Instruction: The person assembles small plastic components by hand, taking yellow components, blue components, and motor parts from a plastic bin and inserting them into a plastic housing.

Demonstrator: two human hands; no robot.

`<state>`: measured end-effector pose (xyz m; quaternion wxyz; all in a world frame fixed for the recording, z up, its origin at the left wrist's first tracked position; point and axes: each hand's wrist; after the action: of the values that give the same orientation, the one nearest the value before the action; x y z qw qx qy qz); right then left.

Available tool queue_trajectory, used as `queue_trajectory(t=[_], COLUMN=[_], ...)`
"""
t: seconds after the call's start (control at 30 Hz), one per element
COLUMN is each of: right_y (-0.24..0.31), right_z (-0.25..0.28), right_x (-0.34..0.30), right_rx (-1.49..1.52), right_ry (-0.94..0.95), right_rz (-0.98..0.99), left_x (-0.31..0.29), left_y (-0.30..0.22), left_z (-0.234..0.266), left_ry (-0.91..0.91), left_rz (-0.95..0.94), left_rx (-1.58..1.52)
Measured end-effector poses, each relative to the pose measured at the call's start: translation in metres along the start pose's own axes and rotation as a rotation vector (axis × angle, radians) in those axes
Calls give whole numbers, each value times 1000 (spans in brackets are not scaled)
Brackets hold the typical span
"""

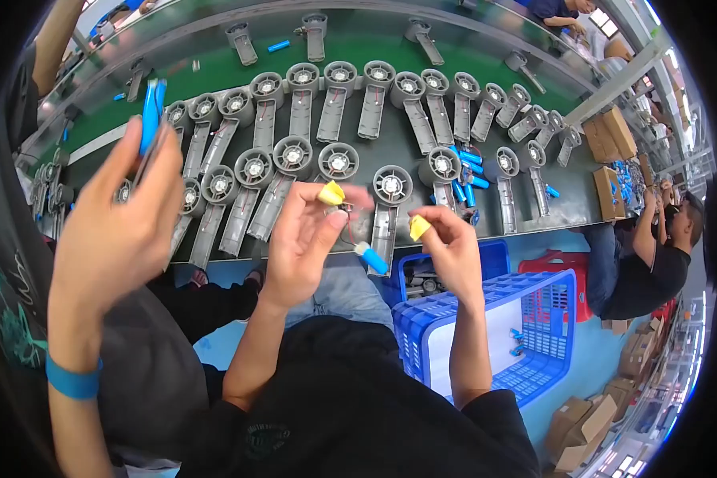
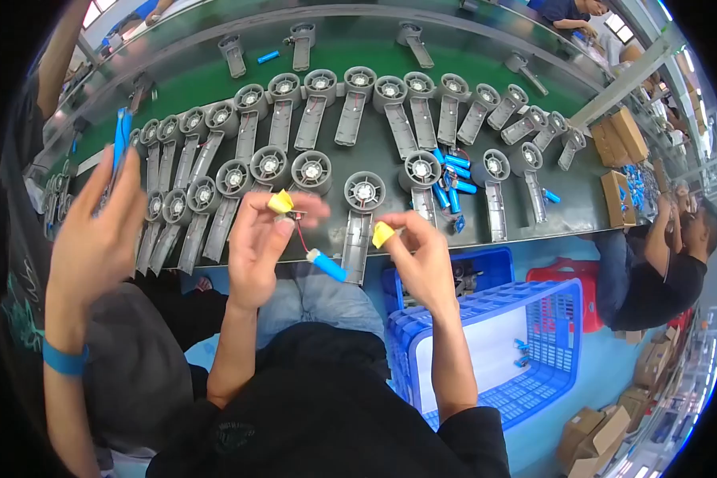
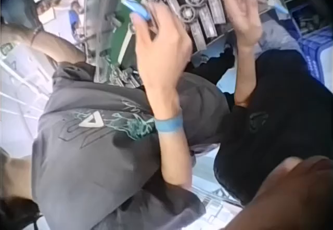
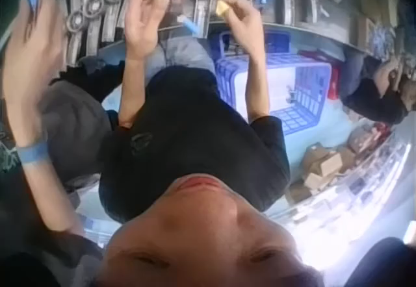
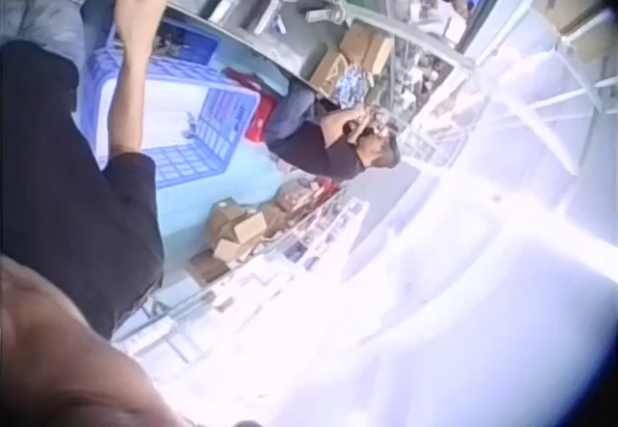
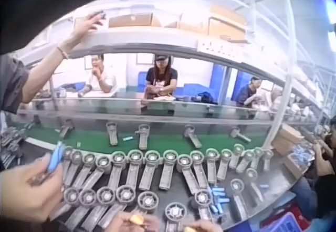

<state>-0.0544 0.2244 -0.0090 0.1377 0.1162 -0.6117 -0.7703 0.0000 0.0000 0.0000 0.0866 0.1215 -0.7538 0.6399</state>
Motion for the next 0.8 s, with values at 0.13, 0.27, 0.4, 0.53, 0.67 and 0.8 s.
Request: queue_trajectory(t=[0.13,0.27,0.4,0.53,0.67,0.8], right_y=[-24,-24,-26,-32,-56,-49], right_z=[-11,-26,-35,-41,-45,-47], right_x=[-15,-16,-11,-1,15,17], right_rx=[-119,-189,-227,-240,-345,-408], right_ry=[-80,-169,-214,-171,-172,-178], right_rz=[99,157,284,378,631,631], left_x=[-5,-3,-3,-1,2,1], left_y=[16,35,55,55,56,52], left_z=[-1,-20,-28,-26,-21,-18], left_ry=[2,1,17,-34,-61,-42], left_rz=[258,42,23,78,127,151], left_rx=[258,726,888,717,584,599])
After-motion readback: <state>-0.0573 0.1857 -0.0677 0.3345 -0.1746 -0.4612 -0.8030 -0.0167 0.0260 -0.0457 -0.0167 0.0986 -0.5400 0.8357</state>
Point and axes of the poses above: each hand's wrist, its own x-axis towards the middle knuckle, its own z-axis out of the back of the hand, y = z × x, and after that the axes turned 8 degrees about z, right-handed
